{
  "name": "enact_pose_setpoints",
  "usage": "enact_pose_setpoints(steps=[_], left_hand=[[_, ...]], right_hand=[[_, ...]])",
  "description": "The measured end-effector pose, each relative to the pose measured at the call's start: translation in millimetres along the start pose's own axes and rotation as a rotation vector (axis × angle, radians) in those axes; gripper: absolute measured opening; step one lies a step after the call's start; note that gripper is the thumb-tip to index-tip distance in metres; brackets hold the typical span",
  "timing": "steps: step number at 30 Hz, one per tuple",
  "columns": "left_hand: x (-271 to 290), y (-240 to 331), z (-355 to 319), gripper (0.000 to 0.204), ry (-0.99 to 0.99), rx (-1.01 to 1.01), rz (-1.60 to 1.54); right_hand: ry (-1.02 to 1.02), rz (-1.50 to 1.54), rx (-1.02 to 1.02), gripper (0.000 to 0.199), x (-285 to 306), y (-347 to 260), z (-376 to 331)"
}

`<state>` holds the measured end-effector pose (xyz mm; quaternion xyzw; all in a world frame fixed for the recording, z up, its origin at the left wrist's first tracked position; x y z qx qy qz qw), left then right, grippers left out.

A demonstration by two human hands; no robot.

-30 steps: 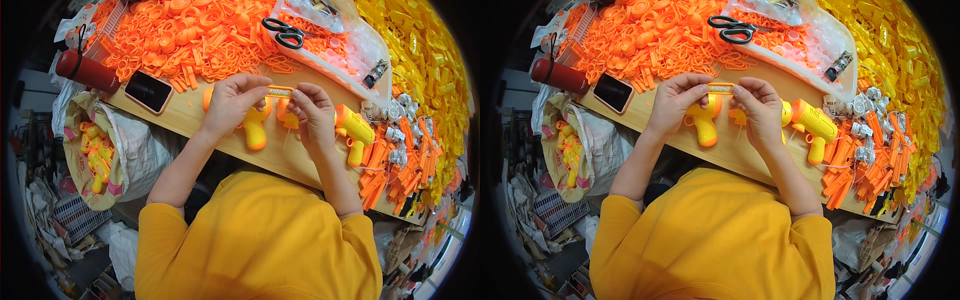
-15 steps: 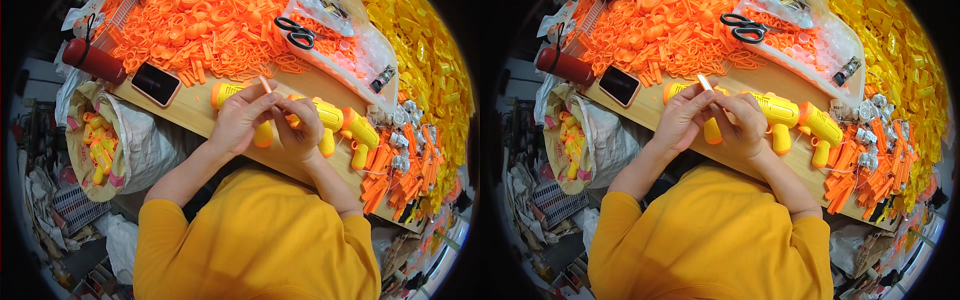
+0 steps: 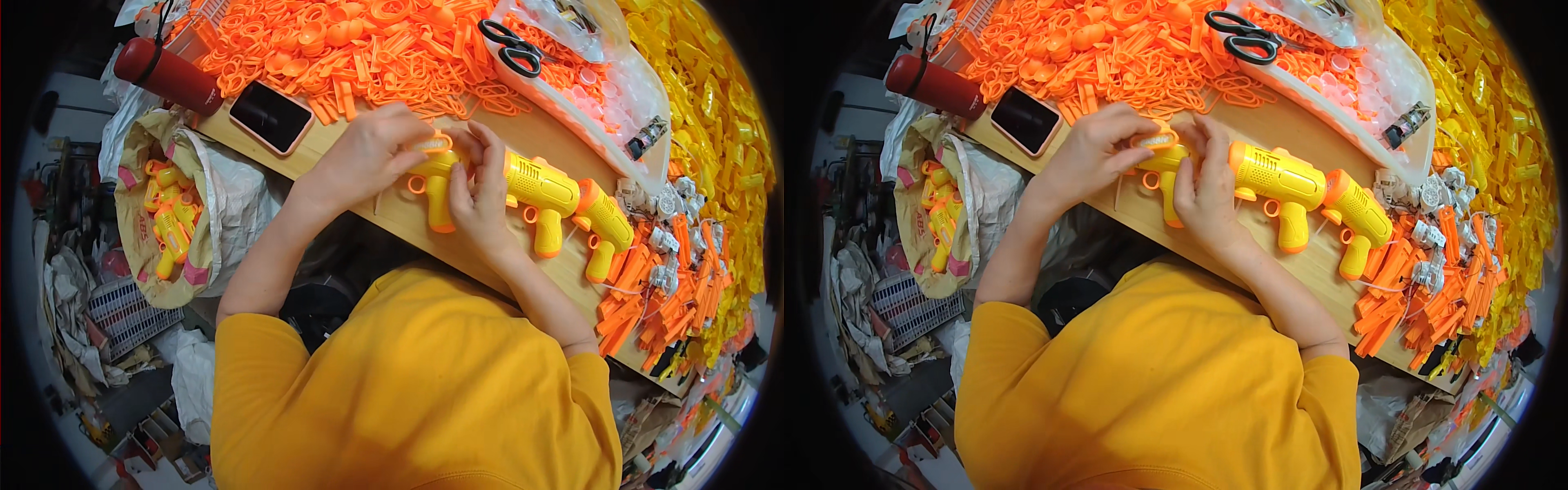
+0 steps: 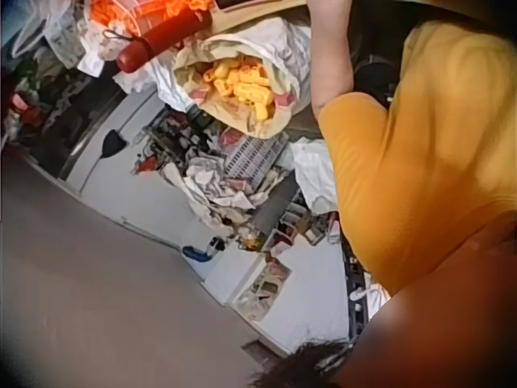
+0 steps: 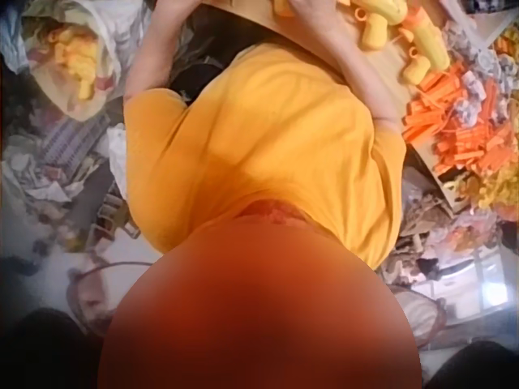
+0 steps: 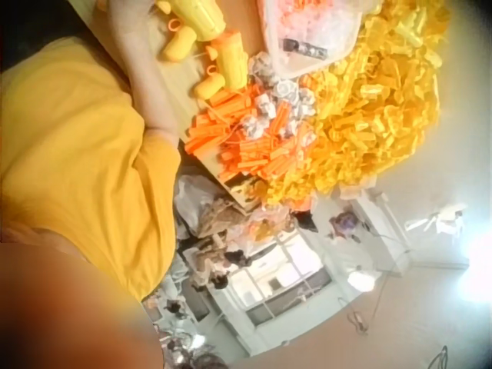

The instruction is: Manually assembling plastic toy guns from multiple components at a factory workstation.

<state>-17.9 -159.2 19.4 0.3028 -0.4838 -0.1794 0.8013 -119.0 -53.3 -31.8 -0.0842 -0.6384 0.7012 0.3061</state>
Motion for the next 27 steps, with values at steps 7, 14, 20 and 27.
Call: enact_pose_setpoints(steps=[7, 14, 20, 27], left_hand=[[-5, 4, -1, 0.018, -0.064, -0.070, 0.050], [-7, 1, 1, 0.020, -0.037, -0.077, 0.113], [-5, 1, 1, 0.017, -0.059, -0.022, 0.136], [0, -61, -25, 0.028, 0.097, 0.199, -0.194]], right_hand=[[-0.138, 0.354, 0.045, 0.067, -7, 7, 12], [-0.174, 0.469, 0.058, 0.064, -10, 11, 17], [-0.032, 0.311, -0.128, 0.031, -19, 38, 13], [-0.065, 0.501, -0.190, 0.022, -22, 35, 14]])
Point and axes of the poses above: each hand's wrist, its own z-axis towards the middle knuckle, its own x-axis out of the back of the hand, y = z × x, the point moved 7 cm from there along z, towards the middle knuckle, and after that the axes turned 12 degrees about -x, right-handed, at the moved point
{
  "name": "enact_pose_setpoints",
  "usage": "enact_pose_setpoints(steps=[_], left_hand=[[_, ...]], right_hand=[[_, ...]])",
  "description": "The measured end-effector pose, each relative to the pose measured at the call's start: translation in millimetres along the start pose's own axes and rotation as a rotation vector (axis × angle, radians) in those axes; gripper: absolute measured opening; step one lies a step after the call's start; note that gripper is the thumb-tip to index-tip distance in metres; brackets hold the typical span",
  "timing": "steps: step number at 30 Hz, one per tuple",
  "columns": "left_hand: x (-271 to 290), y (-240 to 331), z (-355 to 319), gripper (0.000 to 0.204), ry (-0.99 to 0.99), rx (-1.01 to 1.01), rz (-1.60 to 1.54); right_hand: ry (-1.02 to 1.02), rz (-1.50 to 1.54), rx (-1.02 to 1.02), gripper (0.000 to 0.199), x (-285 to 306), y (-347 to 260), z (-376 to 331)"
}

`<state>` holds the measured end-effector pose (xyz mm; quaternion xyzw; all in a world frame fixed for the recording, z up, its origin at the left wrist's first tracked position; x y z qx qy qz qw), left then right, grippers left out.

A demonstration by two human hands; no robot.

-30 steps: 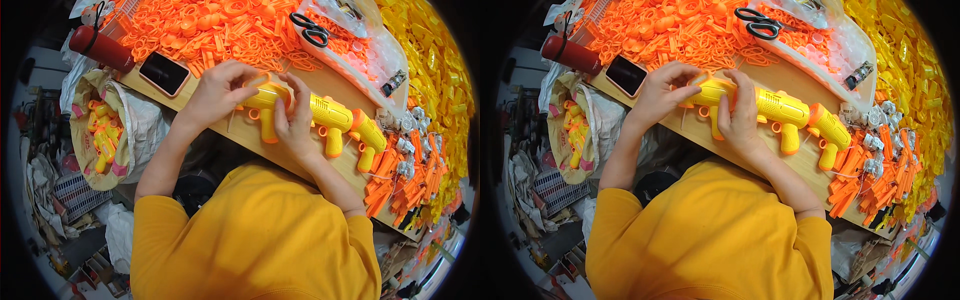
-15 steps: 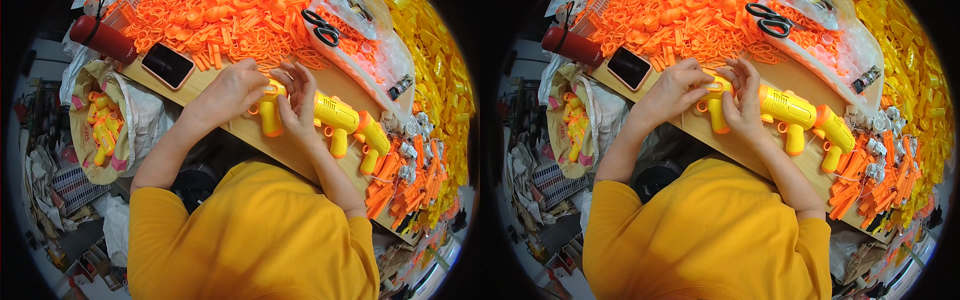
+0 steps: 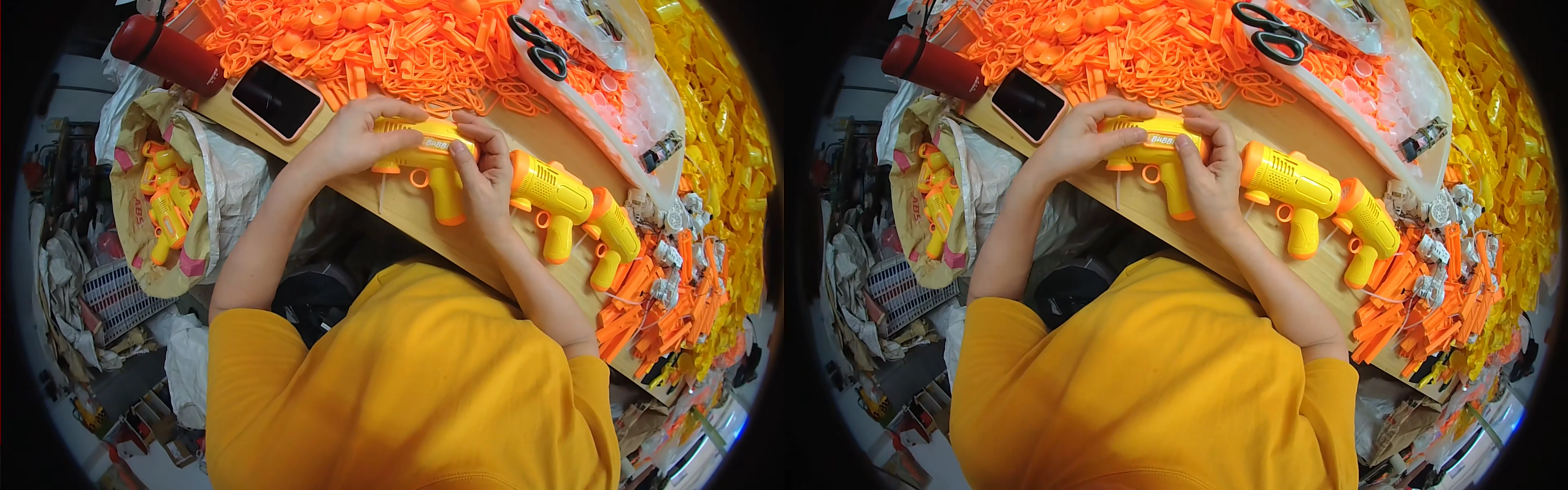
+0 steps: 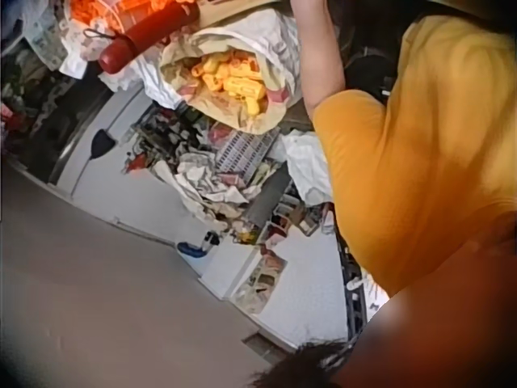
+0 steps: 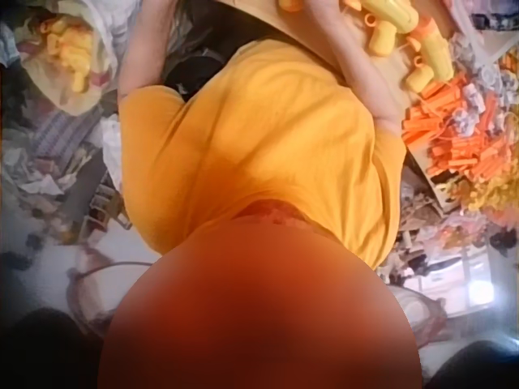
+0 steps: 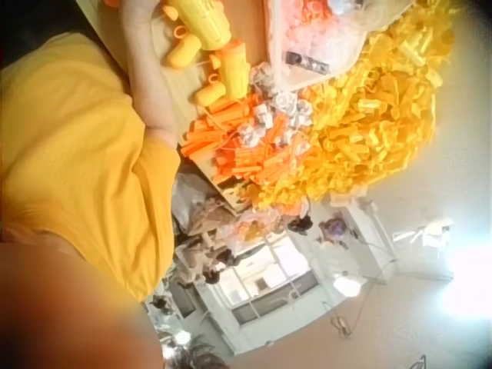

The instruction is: Manually assembling plastic toy guns from multiple components at a factory workstation.

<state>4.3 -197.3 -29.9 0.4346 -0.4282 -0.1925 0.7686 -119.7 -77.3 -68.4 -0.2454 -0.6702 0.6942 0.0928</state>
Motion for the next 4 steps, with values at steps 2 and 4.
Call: enact_pose_setpoints(steps=[2, 4], left_hand=[[-14.5, -17.2, -4.9, 0.034, -0.063, 0.268, -0.404], [-14.4, -15.0, -3.8, 0.036, -0.093, 0.289, -0.348]], right_hand=[[-0.005, 0.042, 0.003, 0.023, 0.3, -0.7, 0.2], [-0.024, 0.073, -0.022, 0.022, -0.8, -0.7, 0.4]])
Point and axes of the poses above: each hand's wrist, its own z-axis towards the middle knuckle, its own x-axis out of the back of the hand, y = z × x, the point moved 7 cm from there along z, towards the middle knuckle, and after that the axes turned 12 degrees about -x, right-handed, at the moved point
